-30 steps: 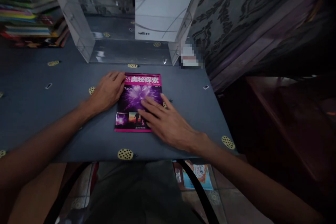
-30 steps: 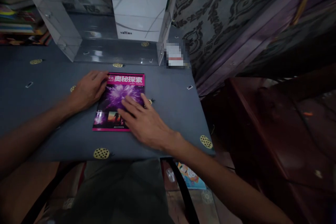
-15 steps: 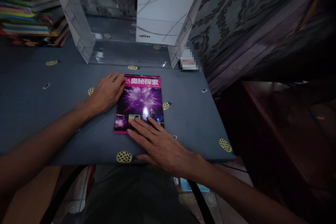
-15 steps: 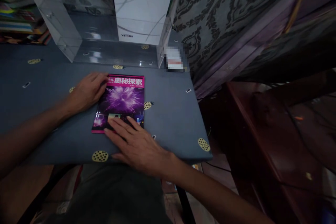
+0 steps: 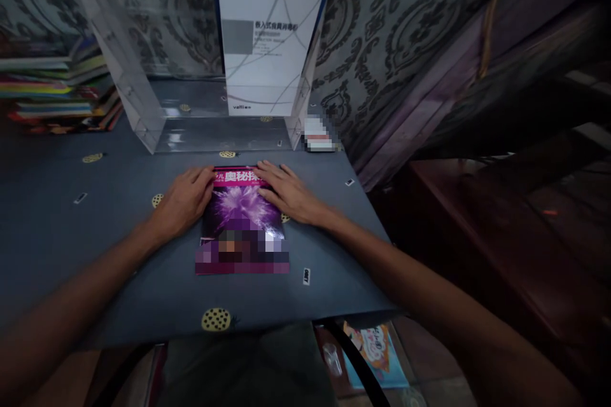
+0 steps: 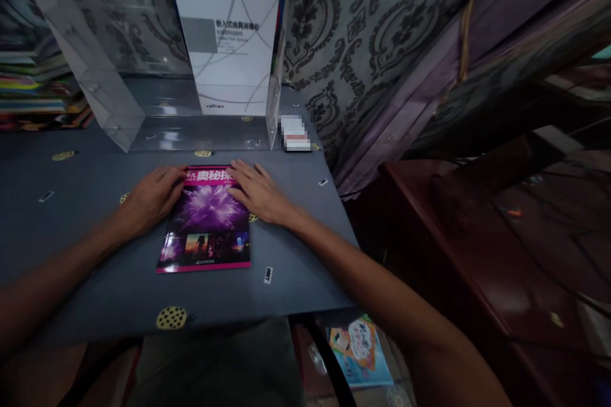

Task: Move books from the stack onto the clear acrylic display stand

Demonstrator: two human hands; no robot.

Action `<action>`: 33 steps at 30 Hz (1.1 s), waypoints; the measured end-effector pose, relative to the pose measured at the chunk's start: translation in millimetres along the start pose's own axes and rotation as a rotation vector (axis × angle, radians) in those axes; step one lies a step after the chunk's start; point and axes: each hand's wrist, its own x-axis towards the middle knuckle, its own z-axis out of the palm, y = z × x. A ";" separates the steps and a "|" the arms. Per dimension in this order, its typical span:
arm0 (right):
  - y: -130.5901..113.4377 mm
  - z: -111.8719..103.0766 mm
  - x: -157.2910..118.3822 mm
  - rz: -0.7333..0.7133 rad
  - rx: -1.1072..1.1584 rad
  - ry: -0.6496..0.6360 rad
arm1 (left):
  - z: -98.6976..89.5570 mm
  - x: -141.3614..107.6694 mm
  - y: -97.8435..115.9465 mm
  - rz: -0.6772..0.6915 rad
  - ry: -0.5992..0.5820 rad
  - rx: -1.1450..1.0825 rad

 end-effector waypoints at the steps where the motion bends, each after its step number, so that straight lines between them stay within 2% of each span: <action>1: 5.0 1.1 5.4 0.017 -0.001 0.034 | -0.2 -0.1 0.1 -0.001 -0.001 -0.001; 5: 13.4 3.3 10.1 0.028 0.059 0.182 | -1.2 -0.9 -0.7 -0.016 -0.036 0.017; 9: 5.3 0.2 3.6 0.025 0.103 0.297 | -3.7 1.5 -5.2 -0.020 -0.098 0.089; 12: -6.7 -2.0 -1.5 0.053 0.133 0.311 | -9.4 9.6 -10.1 0.018 -0.175 0.160; 16: -21.9 -1.4 -8.6 0.019 0.289 0.249 | -21.7 26.9 -9.8 0.090 -0.264 0.230; 18: -25.9 -1.0 -10.9 0.014 0.348 0.219 | -27.1 33.7 -1.6 0.101 -0.282 0.259; 21: -26.3 -2.0 -11.4 0.051 0.445 0.221 | -30.2 33.9 23.9 0.079 -0.261 0.266; 24: -23.3 -3.7 -10.1 0.080 0.556 0.221 | -25.5 20.5 57.3 0.048 -0.210 0.264; 27: -21.2 -4.0 -9.3 0.088 0.617 0.224 | -16.9 2.7 83.3 0.083 -0.180 0.362; 30: -20.5 -2.9 -9.0 0.090 0.651 0.241 | -11.3 -7.8 94.2 0.121 -0.127 0.435; 33: -19.8 -1.9 -8.4 0.099 0.679 0.253 | -10.9 -8.1 96.5 0.137 -0.111 0.455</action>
